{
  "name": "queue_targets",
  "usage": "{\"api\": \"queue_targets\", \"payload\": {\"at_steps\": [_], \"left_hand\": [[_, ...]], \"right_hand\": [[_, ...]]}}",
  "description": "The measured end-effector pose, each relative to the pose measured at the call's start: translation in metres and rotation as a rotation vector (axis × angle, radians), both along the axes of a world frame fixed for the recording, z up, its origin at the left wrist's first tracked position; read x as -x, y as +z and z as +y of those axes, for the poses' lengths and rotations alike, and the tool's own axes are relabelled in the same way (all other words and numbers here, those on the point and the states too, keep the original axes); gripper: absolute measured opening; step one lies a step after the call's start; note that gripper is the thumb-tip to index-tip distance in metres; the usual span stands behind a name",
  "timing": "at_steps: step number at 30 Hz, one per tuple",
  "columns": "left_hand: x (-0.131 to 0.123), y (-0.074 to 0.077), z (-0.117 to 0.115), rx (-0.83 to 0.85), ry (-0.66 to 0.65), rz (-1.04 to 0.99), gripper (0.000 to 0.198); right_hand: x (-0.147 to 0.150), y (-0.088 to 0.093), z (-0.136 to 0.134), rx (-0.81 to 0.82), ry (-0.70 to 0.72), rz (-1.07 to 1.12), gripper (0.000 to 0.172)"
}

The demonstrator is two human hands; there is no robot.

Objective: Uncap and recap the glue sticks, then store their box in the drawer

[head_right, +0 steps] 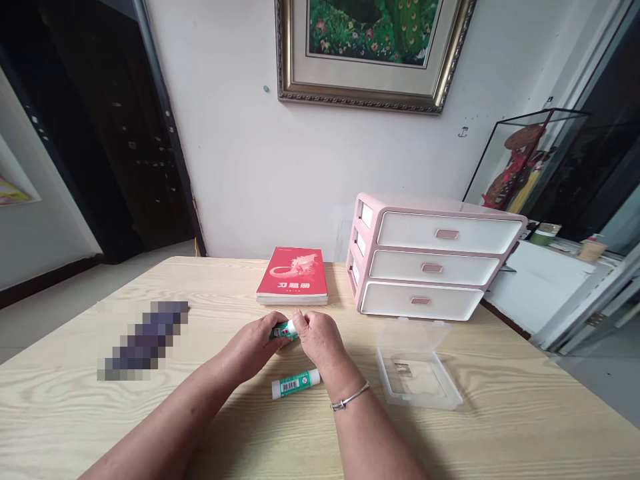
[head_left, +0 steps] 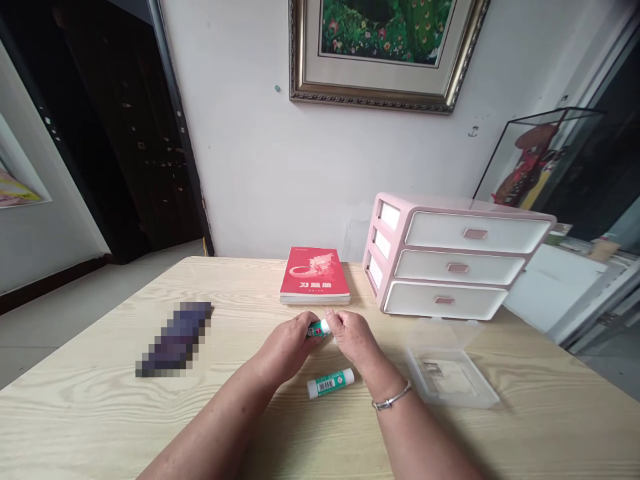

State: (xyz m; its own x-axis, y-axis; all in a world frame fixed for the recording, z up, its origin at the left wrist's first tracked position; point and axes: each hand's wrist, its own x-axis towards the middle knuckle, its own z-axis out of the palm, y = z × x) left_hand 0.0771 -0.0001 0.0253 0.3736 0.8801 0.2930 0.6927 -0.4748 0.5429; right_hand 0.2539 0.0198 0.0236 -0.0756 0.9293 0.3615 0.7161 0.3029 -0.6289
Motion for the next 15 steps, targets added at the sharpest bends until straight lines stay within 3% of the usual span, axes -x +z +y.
{"api": "queue_targets", "payload": {"at_steps": [8, 15], "left_hand": [[-0.006, 0.003, -0.005, -0.190, 0.023, 0.172, 0.013], [0.000, 0.011, -0.005, 0.139, 0.035, -0.131, 0.035]], "right_hand": [[0.006, 0.001, -0.003, 0.393, -0.016, 0.325, 0.056], [0.006, 0.000, -0.007, 0.293, 0.025, 0.441, 0.057]]}}
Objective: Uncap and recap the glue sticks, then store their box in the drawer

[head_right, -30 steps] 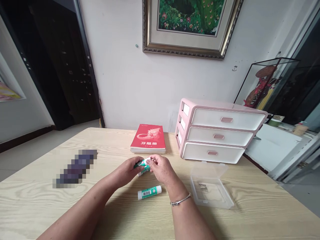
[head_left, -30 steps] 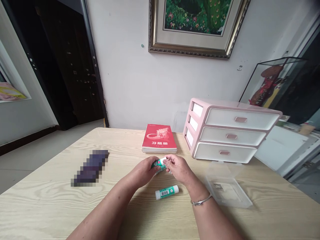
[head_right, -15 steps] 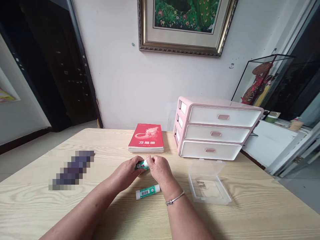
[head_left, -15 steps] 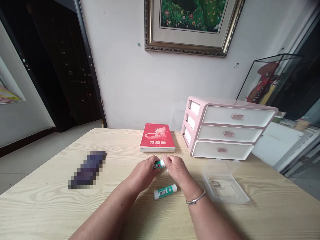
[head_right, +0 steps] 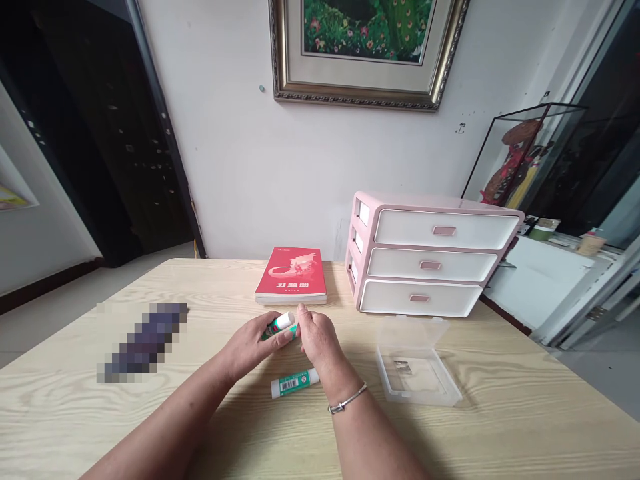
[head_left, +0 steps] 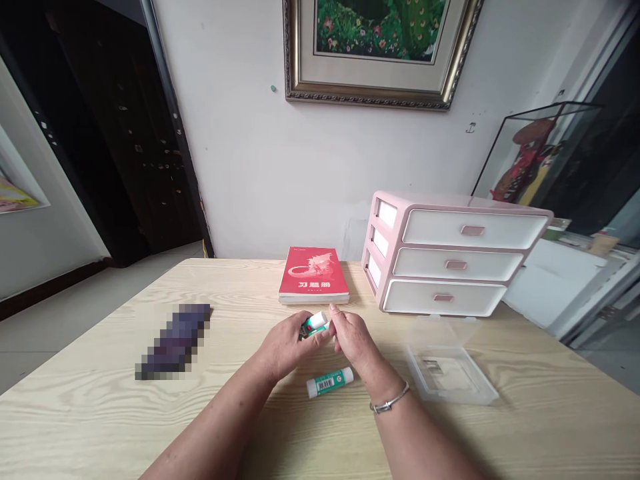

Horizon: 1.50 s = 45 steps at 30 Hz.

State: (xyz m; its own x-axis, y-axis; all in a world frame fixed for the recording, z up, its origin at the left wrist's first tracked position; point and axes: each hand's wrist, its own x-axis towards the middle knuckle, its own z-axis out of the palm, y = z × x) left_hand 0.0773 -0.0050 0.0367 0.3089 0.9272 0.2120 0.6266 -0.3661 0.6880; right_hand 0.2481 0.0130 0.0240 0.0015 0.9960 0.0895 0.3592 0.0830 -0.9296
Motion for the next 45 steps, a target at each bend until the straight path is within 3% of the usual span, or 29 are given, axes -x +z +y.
{"api": "queue_targets", "payload": {"at_steps": [6, 10, 15, 24, 28, 31, 34, 36, 41, 45], "left_hand": [[0.002, 0.008, 0.001, 0.135, 0.172, -0.263, 0.053], [0.005, 0.010, 0.001, 0.190, 0.201, -0.419, 0.051], [0.009, 0.000, 0.008, 0.196, 0.208, -0.636, 0.043], [0.011, -0.007, 0.014, 0.184, 0.230, -0.654, 0.042], [0.013, -0.007, 0.017, 0.142, 0.285, -0.513, 0.049], [0.016, -0.010, 0.024, 0.090, 0.339, -0.173, 0.050], [0.018, -0.017, 0.034, 0.082, 0.353, 0.106, 0.032], [0.019, -0.023, 0.040, 0.073, 0.344, 0.159, 0.028], [0.019, -0.038, 0.049, -0.050, 0.253, 0.182, 0.050], [0.017, -0.046, 0.056, -0.141, 0.175, 0.224, 0.048]], "right_hand": [[-0.003, 0.003, -0.001, -0.082, -0.063, -0.002, 0.051], [-0.006, 0.001, 0.002, -0.113, -0.085, 0.045, 0.050], [-0.009, -0.001, 0.006, -0.117, -0.133, 0.070, 0.051], [-0.018, 0.002, 0.012, -0.093, -0.243, 0.065, 0.050], [-0.027, 0.001, 0.016, -0.110, -0.242, -0.093, 0.051], [-0.032, 0.002, 0.017, -0.149, -0.232, -0.258, 0.048], [-0.033, 0.005, 0.015, -0.166, -0.242, -0.349, 0.047], [-0.032, 0.006, 0.015, -0.163, -0.236, -0.374, 0.046], [-0.030, 0.004, 0.015, -0.145, -0.212, -0.383, 0.044], [-0.030, 0.004, 0.015, -0.140, -0.207, -0.453, 0.043]]}}
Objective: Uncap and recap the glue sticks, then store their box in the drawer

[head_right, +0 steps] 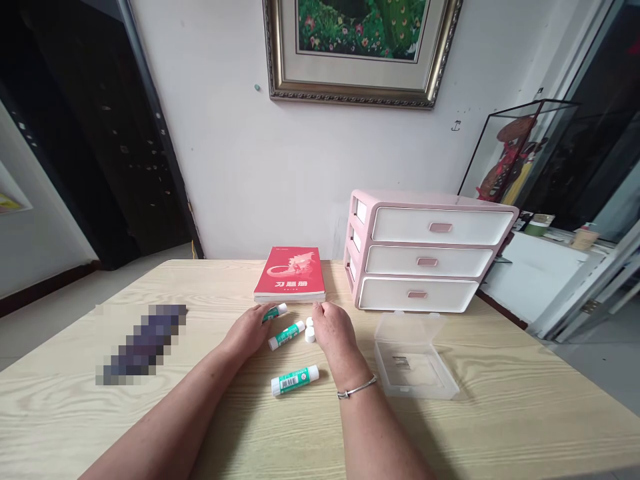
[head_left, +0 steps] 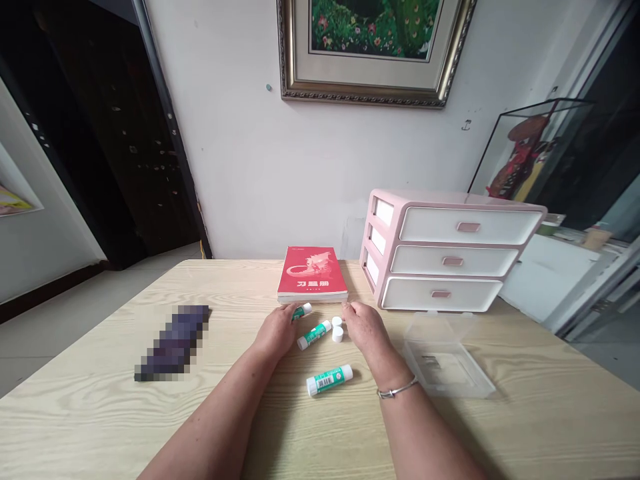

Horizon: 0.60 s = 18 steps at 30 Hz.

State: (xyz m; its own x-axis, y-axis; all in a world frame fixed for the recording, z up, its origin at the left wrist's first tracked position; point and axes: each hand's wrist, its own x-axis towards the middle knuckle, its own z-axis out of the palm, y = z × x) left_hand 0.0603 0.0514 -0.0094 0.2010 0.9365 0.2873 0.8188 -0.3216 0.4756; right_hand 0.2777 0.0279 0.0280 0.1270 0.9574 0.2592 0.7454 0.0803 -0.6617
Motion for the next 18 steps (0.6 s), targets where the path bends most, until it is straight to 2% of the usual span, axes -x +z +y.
{"api": "queue_targets", "payload": {"at_steps": [4, 8, 12, 14, 18], "left_hand": [[-0.003, -0.002, 0.006, -0.028, -0.018, 0.035, 0.043], [-0.004, 0.004, 0.004, -0.062, -0.016, 0.051, 0.038], [-0.010, 0.016, -0.010, -0.171, -0.005, 0.086, 0.032], [-0.017, 0.021, -0.018, -0.223, -0.027, 0.128, 0.033], [-0.031, 0.020, -0.031, -0.176, -0.064, 0.239, 0.033]], "right_hand": [[0.001, 0.002, -0.002, 0.023, 0.006, -0.101, 0.040], [0.002, -0.001, -0.004, 0.058, 0.025, -0.166, 0.033], [0.003, -0.006, -0.007, 0.066, 0.046, -0.205, 0.022], [0.004, -0.008, -0.010, 0.074, 0.060, -0.249, 0.022], [0.006, -0.009, -0.012, 0.123, 0.058, -0.361, 0.024]]}}
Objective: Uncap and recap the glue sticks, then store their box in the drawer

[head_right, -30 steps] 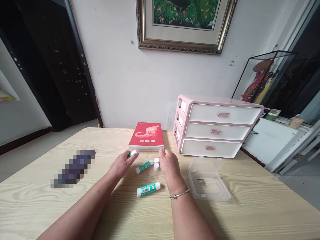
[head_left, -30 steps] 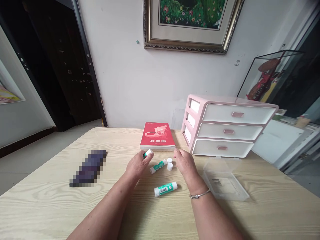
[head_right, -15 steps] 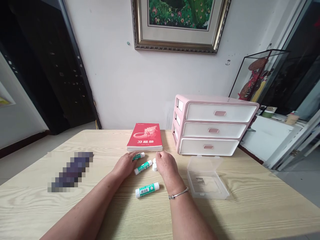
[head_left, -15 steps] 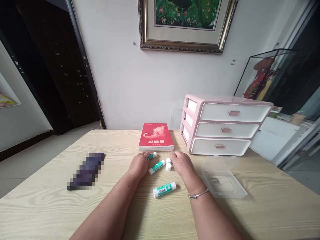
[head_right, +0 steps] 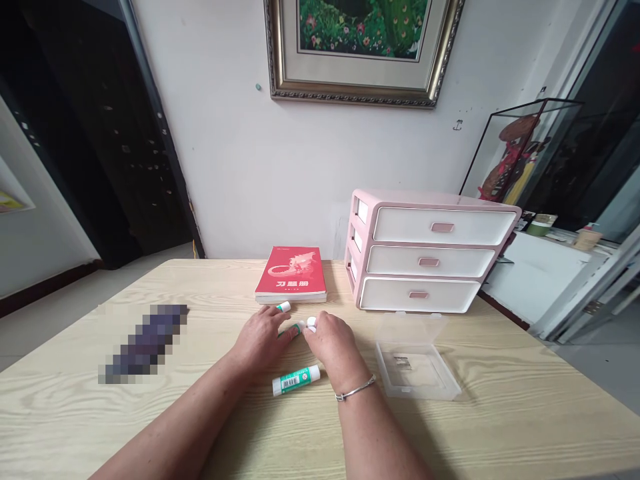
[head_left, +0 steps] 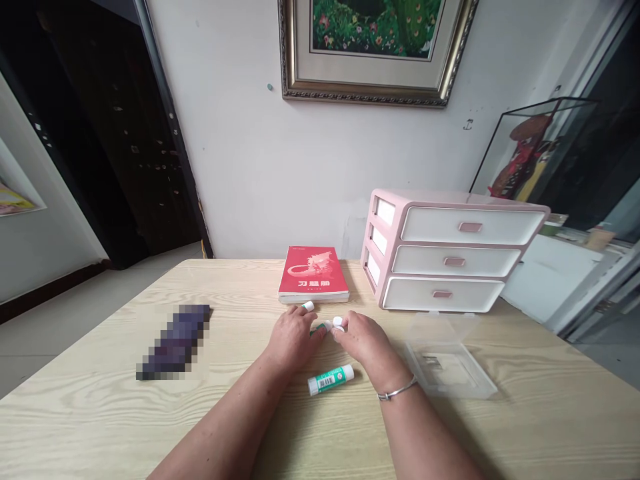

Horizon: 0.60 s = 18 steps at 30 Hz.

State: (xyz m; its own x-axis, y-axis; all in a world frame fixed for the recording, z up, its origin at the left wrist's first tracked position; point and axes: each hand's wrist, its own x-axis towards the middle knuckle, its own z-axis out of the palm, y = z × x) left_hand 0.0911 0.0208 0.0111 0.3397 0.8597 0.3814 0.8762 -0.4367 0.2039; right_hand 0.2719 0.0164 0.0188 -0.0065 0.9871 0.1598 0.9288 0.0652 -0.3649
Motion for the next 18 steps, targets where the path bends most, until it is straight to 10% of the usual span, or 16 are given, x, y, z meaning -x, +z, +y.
{"api": "queue_targets", "payload": {"at_steps": [10, 18], "left_hand": [[-0.011, -0.007, 0.001, 0.212, 0.032, 0.012, 0.021], [0.012, 0.009, -0.013, 0.424, -0.179, -0.590, 0.031]], "right_hand": [[0.001, -0.002, 0.004, 0.044, 0.002, -0.007, 0.013], [0.001, 0.016, 0.008, 0.016, 0.066, 0.994, 0.020]]}}
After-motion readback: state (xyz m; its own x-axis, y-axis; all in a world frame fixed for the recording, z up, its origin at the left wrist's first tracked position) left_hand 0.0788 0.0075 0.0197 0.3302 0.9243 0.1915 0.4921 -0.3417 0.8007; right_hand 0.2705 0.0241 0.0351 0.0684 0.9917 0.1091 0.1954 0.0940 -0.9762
